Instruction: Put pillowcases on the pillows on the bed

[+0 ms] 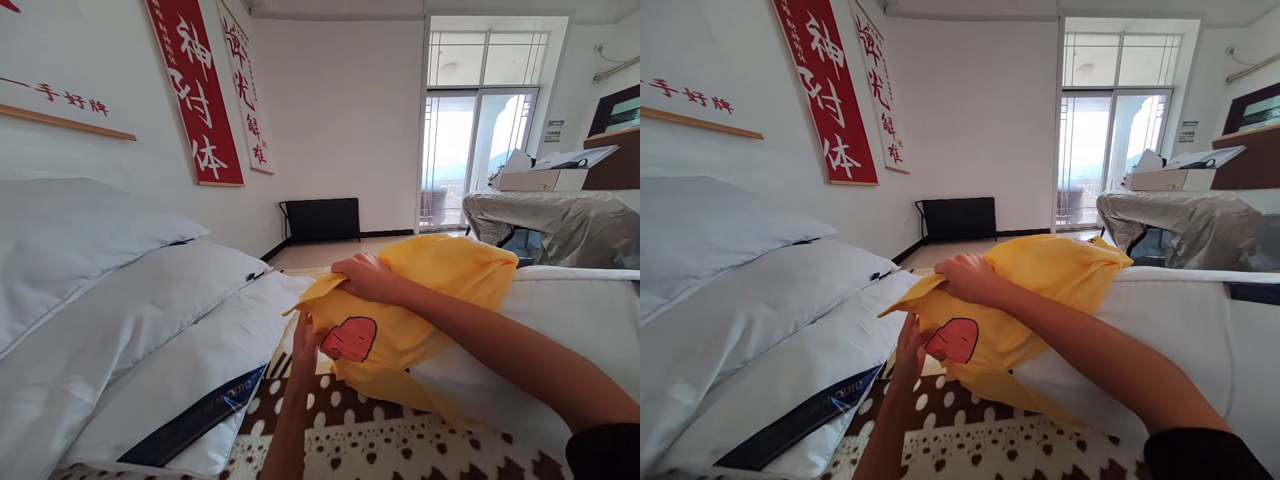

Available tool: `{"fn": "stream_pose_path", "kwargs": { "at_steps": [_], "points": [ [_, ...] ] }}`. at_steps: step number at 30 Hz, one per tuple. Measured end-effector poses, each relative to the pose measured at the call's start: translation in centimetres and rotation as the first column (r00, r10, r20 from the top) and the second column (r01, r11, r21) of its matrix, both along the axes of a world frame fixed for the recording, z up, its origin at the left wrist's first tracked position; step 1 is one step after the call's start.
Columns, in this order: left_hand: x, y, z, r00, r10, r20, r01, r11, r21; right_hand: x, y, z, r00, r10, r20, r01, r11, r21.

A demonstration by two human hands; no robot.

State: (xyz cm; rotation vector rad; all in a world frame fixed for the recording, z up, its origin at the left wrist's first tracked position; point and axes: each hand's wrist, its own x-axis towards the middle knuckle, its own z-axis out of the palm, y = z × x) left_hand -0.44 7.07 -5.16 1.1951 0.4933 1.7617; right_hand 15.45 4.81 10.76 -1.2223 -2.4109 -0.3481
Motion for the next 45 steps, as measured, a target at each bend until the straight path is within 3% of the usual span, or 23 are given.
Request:
{"fn": "stream_pose_path", "kwargs": {
  "at_steps": [3,6,10,15,19,24,33,36,40,45],
  "points": [
    [-0.3,-1.2,2.8,0.993,0.115,0.001,-0.115,0.988,0.1,-0.8,-0.2,0.2,0.997,0.009,-0.081,-0.012,0.999,-0.04],
    [-0.1,-2.1,5.7,0.965,0.194,-0.176,-0.179,0.979,0.094,-1.3,-0.5,0.6,0.994,0.05,-0.102,-0.059,0.995,-0.085],
    [0.0,-2.5,7.6,0.957,0.195,-0.216,-0.187,0.981,0.058,-1.3,-0.9,1.1,0.993,0.066,-0.094,-0.076,0.991,-0.106],
    [-0.9,-2.5,7.6,0.998,0.054,-0.032,-0.056,0.996,-0.068,-0.9,-0.8,0.9,0.983,0.113,-0.143,-0.109,0.993,0.039],
    [-2.6,-1.6,6.9,0.987,-0.069,0.145,0.091,0.984,-0.156,-0.3,-0.9,0.4,0.962,0.202,-0.186,-0.182,0.976,0.119],
    [-2.8,-0.4,5.8,0.998,-0.047,0.034,0.052,0.985,-0.163,0.5,-1.6,-0.4,0.942,0.284,-0.18,-0.251,0.95,0.186],
    [-2.4,0.6,4.5,0.991,-0.007,-0.131,0.006,1.0,-0.006,0.7,-1.5,-1.6,0.921,0.314,-0.231,-0.268,0.941,0.209],
    [-2.6,0.3,5.1,0.983,-0.037,-0.177,0.042,0.999,0.023,0.8,-1.7,-1.4,0.903,0.332,-0.273,-0.303,0.942,0.142],
    [-2.9,-0.3,7.0,0.954,-0.135,-0.268,0.151,0.988,0.038,0.8,-2.0,-0.9,0.899,0.346,-0.27,-0.345,0.937,0.051],
    [-2.7,0.5,8.6,0.931,-0.197,-0.306,0.222,0.974,0.046,0.5,-2.5,0.0,0.891,0.31,-0.33,-0.362,0.926,-0.108]
  ]
}}
